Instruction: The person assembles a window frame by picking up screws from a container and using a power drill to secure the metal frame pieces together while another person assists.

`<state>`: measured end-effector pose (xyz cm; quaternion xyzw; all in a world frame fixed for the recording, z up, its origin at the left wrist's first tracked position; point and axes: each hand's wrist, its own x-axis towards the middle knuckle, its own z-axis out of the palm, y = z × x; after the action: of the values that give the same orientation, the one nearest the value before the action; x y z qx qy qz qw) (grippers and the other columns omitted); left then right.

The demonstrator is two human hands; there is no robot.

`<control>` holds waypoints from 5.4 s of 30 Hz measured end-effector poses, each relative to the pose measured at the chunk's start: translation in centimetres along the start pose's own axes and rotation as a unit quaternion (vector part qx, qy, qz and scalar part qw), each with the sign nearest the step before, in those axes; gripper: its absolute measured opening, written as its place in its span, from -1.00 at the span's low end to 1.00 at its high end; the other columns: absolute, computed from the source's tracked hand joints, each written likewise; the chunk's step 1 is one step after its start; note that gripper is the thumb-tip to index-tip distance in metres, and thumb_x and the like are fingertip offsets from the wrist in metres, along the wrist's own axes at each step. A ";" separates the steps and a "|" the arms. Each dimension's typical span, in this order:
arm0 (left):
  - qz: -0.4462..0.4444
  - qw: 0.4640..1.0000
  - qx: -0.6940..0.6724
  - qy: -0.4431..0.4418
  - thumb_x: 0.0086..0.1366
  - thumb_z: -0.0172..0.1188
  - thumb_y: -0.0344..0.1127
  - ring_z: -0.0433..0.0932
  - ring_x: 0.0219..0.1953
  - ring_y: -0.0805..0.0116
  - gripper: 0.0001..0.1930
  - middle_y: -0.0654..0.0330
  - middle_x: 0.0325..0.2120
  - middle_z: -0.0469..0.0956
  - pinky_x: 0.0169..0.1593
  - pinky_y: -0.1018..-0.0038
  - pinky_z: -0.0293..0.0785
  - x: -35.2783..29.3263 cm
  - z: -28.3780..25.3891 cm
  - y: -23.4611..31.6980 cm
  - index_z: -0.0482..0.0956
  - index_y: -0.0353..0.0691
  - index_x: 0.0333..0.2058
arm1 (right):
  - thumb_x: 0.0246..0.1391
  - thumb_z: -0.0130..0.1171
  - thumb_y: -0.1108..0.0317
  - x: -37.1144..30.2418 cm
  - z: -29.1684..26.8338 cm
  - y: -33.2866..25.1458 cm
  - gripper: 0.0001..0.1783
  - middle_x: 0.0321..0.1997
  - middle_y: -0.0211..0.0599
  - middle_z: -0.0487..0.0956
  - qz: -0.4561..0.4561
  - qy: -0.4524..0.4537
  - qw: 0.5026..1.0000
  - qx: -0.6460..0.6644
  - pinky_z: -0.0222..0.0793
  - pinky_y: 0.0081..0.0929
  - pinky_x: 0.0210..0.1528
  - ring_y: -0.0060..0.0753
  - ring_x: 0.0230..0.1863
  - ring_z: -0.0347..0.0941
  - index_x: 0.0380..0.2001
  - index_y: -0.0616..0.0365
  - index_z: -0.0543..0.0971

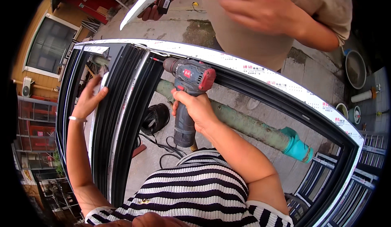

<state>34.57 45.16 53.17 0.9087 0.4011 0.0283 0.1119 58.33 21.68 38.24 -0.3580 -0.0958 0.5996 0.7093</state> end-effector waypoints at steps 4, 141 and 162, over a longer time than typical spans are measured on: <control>-0.069 0.955 -0.247 -0.147 0.18 0.30 0.06 0.48 -0.06 0.38 -0.25 0.12 -0.11 0.53 0.10 0.45 0.37 2.8 1.5 0.0 0.33 -0.41 0.15 | 0.07 0.15 0.32 0.3 -0.4 -0.4 -0.69 -0.53 -0.30 0.50 -0.009 0.007 1.000 -0.009 0.46 -0.43 -0.44 -0.43 -0.55 0.47 -0.16 0.29 0.49; -0.054 0.957 -0.269 -0.095 0.03 0.31 -0.15 0.45 -0.17 0.42 -0.36 0.15 -0.23 0.53 -0.02 0.48 0.38 3.3 2.2 1.0 0.40 -0.46 0.01 | 0.18 0.02 0.45 0.8 0.5 1.2 -0.92 -0.56 -0.34 0.49 0.027 0.017 0.991 -0.128 0.41 -0.51 -0.31 -0.52 -0.48 0.48 -0.36 0.24 0.41; -0.058 0.963 -0.252 -0.082 -0.01 0.28 -0.17 0.45 -0.22 0.44 -0.40 0.15 -0.29 0.54 -0.06 0.47 0.39 3.4 2.3 1.2 0.42 -0.46 -0.04 | 0.20 0.04 0.41 1.9 0.2 -0.5 -0.86 -0.51 -0.29 0.47 0.027 0.003 0.990 -0.138 0.42 -0.37 -0.25 -0.39 -0.41 0.46 -0.22 0.22 0.38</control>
<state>38.10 46.42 51.04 0.8255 0.4227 0.0471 0.3711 59.11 23.47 38.13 -0.4567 -0.1659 0.5983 0.6371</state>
